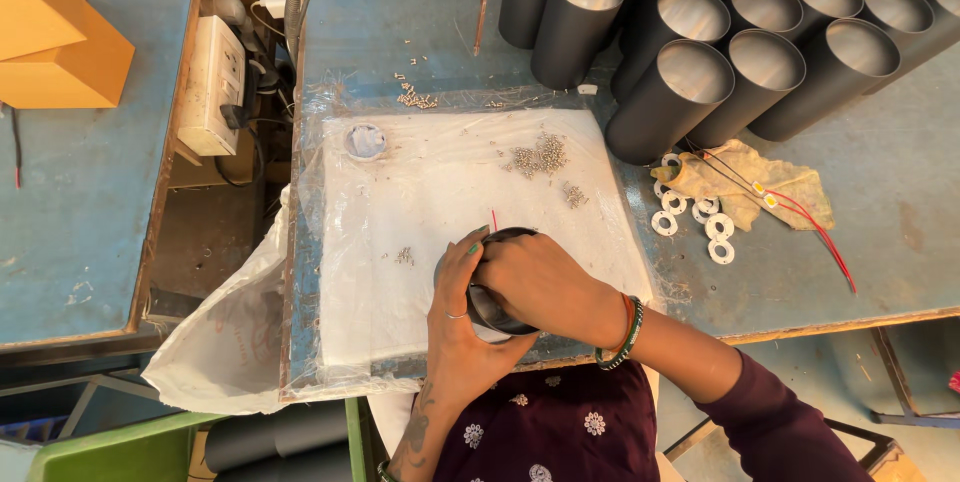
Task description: The person inserts an LED module with red and black wires into a perforated metal cylinder, threads the wires through a hole, and secures the LED with a screw using a green electric screwdriver. The person then places the assembled unit into a green bin.
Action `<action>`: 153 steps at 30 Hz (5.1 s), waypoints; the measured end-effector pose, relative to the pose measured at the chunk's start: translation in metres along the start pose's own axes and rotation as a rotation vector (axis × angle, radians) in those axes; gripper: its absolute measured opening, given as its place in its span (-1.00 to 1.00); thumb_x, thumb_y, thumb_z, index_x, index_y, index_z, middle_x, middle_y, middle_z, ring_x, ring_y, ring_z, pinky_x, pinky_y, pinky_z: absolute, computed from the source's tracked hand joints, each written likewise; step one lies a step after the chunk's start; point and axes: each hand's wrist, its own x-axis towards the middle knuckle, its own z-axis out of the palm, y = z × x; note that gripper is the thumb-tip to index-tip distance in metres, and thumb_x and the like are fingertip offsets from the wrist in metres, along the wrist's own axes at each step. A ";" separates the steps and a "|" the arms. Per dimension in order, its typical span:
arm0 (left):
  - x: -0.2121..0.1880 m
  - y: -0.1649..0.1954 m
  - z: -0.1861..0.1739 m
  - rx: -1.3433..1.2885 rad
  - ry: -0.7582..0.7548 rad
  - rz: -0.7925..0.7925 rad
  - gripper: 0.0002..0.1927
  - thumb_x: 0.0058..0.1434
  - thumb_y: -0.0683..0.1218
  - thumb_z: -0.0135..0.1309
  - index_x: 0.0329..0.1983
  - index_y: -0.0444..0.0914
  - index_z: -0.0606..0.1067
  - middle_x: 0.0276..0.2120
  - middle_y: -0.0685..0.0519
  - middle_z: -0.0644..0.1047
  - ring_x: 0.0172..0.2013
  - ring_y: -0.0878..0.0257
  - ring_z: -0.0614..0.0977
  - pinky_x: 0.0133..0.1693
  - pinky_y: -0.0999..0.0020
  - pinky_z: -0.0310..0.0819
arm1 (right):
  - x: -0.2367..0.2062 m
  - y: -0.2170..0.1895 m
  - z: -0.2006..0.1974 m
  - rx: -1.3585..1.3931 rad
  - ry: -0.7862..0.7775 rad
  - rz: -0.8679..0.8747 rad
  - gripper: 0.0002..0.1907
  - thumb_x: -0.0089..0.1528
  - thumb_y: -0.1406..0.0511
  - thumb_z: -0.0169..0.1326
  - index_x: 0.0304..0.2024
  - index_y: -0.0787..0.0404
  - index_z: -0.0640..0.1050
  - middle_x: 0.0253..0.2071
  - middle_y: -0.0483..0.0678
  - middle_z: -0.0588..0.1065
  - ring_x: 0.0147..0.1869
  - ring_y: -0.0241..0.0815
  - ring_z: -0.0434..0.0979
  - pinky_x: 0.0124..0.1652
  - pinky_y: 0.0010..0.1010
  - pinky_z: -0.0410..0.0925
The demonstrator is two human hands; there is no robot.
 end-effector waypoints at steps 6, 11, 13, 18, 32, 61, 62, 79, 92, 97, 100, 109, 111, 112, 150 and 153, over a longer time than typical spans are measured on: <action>0.001 -0.002 -0.003 -0.028 -0.003 -0.019 0.15 -0.18 -0.15 0.53 0.45 -0.18 0.10 0.39 -0.19 0.31 0.40 -0.18 0.37 0.33 -0.03 0.36 | 0.005 -0.001 -0.003 -0.034 -0.031 0.035 -0.84 -0.02 0.38 0.18 -0.38 0.30 0.60 -0.31 0.08 0.57 -0.28 0.10 0.59 -0.32 -0.14 0.44; -0.001 -0.010 -0.008 -0.083 0.004 -0.123 0.18 -0.19 -0.16 0.49 0.45 -0.25 0.05 0.38 -0.24 0.29 0.31 -0.10 0.45 0.28 0.05 0.45 | -0.013 0.003 -0.034 0.038 0.208 0.056 -0.84 0.07 0.42 0.15 -0.29 0.23 0.64 -0.28 -0.07 0.57 -0.34 -0.02 0.59 -0.39 -0.24 0.42; -0.002 -0.016 -0.010 -0.214 -0.002 -0.145 0.18 -0.06 -0.16 0.48 0.51 -0.26 -0.04 0.37 -0.24 0.32 0.31 -0.06 0.51 0.28 0.11 0.50 | -0.019 0.002 -0.041 0.018 0.268 0.073 -0.83 0.09 0.43 0.17 -0.25 0.22 0.65 -0.28 -0.10 0.57 -0.34 -0.07 0.60 -0.39 -0.30 0.43; -0.006 -0.030 -0.009 -0.310 0.011 -0.328 0.28 -0.13 -0.17 0.47 0.52 -0.28 -0.14 0.25 -0.24 0.43 0.22 0.00 0.56 0.20 0.18 0.53 | -0.024 -0.004 -0.045 0.143 0.362 0.087 -0.81 0.13 0.43 0.24 -0.18 0.21 0.66 -0.18 -0.09 0.60 -0.31 -0.16 0.62 -0.34 -0.40 0.48; -0.009 -0.041 0.039 -0.418 -0.050 -0.272 0.15 -0.15 -0.16 0.49 0.47 -0.32 0.10 0.22 -0.20 0.47 0.21 0.02 0.58 0.20 0.17 0.57 | -0.035 0.009 -0.054 -0.071 0.012 0.202 -0.85 0.05 0.42 0.17 -0.31 0.23 0.66 -0.36 -0.02 0.55 -0.33 0.05 0.60 -0.35 -0.17 0.44; -0.022 -0.060 0.038 -0.183 -0.044 -0.245 0.16 -0.18 0.04 0.55 0.44 -0.25 0.17 0.25 -0.16 0.45 0.20 -0.04 0.58 0.17 0.11 0.54 | 0.000 0.016 -0.035 -0.135 -0.323 0.119 -0.92 0.01 0.38 0.18 -0.54 0.31 0.60 -0.41 0.12 0.57 -0.33 0.11 0.62 -0.37 -0.14 0.46; -0.022 -0.060 0.038 -0.185 -0.044 -0.247 0.16 -0.18 0.05 0.55 0.44 -0.25 0.17 0.25 -0.16 0.45 0.20 -0.04 0.58 0.18 0.11 0.54 | 0.001 0.017 -0.035 -0.137 -0.332 0.122 -0.92 0.02 0.38 0.18 -0.55 0.30 0.60 -0.42 0.12 0.57 -0.33 0.11 0.62 -0.37 -0.14 0.46; -0.020 -0.055 0.042 -0.392 -0.050 -0.378 0.08 -0.17 -0.08 0.48 0.40 -0.34 0.19 0.17 -0.17 0.52 0.15 0.07 0.62 0.15 0.20 0.56 | -0.014 0.028 -0.070 0.167 0.009 0.074 -0.89 0.07 0.37 0.23 -0.34 0.23 0.67 -0.36 0.01 0.60 -0.36 0.03 0.61 -0.35 -0.23 0.44; -0.028 -0.065 0.043 -0.271 -0.058 -0.383 0.21 -0.30 -0.12 0.50 0.42 -0.33 0.09 0.11 -0.21 0.54 0.08 0.03 0.65 0.05 0.17 0.61 | -0.153 0.178 -0.019 -0.192 0.084 0.820 -0.76 -0.04 0.32 0.32 -0.28 0.09 0.70 -0.39 -0.10 0.63 -0.28 -0.01 0.62 -0.28 -0.17 0.44; -0.034 -0.072 0.045 -0.246 -0.060 -0.359 0.20 -0.24 -0.11 0.49 0.42 -0.35 0.04 0.10 -0.22 0.53 0.05 0.05 0.67 -0.03 0.23 0.68 | -0.161 0.170 0.002 -0.094 0.084 0.926 -0.59 -0.03 0.32 0.34 -0.10 0.03 0.67 -0.34 -0.04 0.59 -0.27 -0.03 0.61 -0.27 -0.19 0.42; -0.036 -0.073 0.046 -0.243 -0.061 -0.337 0.17 -0.20 -0.11 0.48 0.41 -0.37 0.04 0.07 -0.23 0.54 0.02 0.06 0.68 -0.07 0.26 0.70 | -0.158 0.166 -0.001 -0.096 0.125 0.898 -0.59 -0.07 0.33 0.36 -0.14 0.08 0.67 -0.31 -0.02 0.56 -0.29 -0.02 0.60 -0.28 -0.17 0.42; -0.035 -0.075 0.043 -0.195 -0.092 -0.317 0.18 -0.18 -0.07 0.48 0.40 -0.43 0.02 0.03 -0.20 0.57 -0.03 0.08 0.72 -0.10 0.29 0.72 | -0.148 0.116 0.028 -0.002 0.455 0.548 -0.93 0.12 0.38 0.27 -0.33 0.20 0.65 -0.21 -0.11 0.62 -0.33 -0.13 0.65 -0.30 -0.37 0.49; -0.036 -0.076 0.044 -0.190 -0.098 -0.316 0.18 -0.19 -0.06 0.48 0.40 -0.43 0.03 0.02 -0.20 0.57 -0.04 0.09 0.72 -0.11 0.29 0.73 | -0.149 0.104 0.035 -0.036 0.445 0.453 -0.93 0.11 0.40 0.26 -0.35 0.22 0.64 -0.17 -0.12 0.62 -0.28 -0.10 0.65 -0.27 -0.36 0.49; -0.036 -0.077 0.043 -0.172 -0.102 -0.309 0.17 -0.19 -0.05 0.48 0.39 -0.43 0.04 0.02 -0.20 0.57 -0.05 0.10 0.72 -0.11 0.30 0.73 | -0.150 0.100 0.037 -0.041 0.422 0.465 -0.93 0.10 0.40 0.26 -0.34 0.22 0.65 -0.17 -0.12 0.62 -0.27 -0.10 0.65 -0.26 -0.35 0.49; -0.020 -0.061 0.039 -0.245 -0.059 -0.302 0.15 -0.19 0.03 0.56 0.42 -0.25 0.16 0.23 -0.17 0.43 0.19 -0.01 0.58 0.13 0.13 0.57 | 0.002 0.010 -0.044 -0.048 -0.381 0.194 -0.86 0.09 0.32 0.22 -0.43 0.32 0.61 -0.24 0.07 0.53 -0.27 0.04 0.60 -0.28 -0.19 0.46; -0.019 -0.061 0.040 -0.205 -0.052 -0.269 0.15 -0.21 0.03 0.55 0.42 -0.23 0.17 0.26 -0.18 0.42 0.22 -0.06 0.55 0.15 0.10 0.55 | 0.001 0.013 -0.040 -0.050 -0.365 0.183 -0.86 0.06 0.34 0.22 -0.45 0.34 0.61 -0.19 0.09 0.53 -0.27 0.05 0.60 -0.29 -0.18 0.46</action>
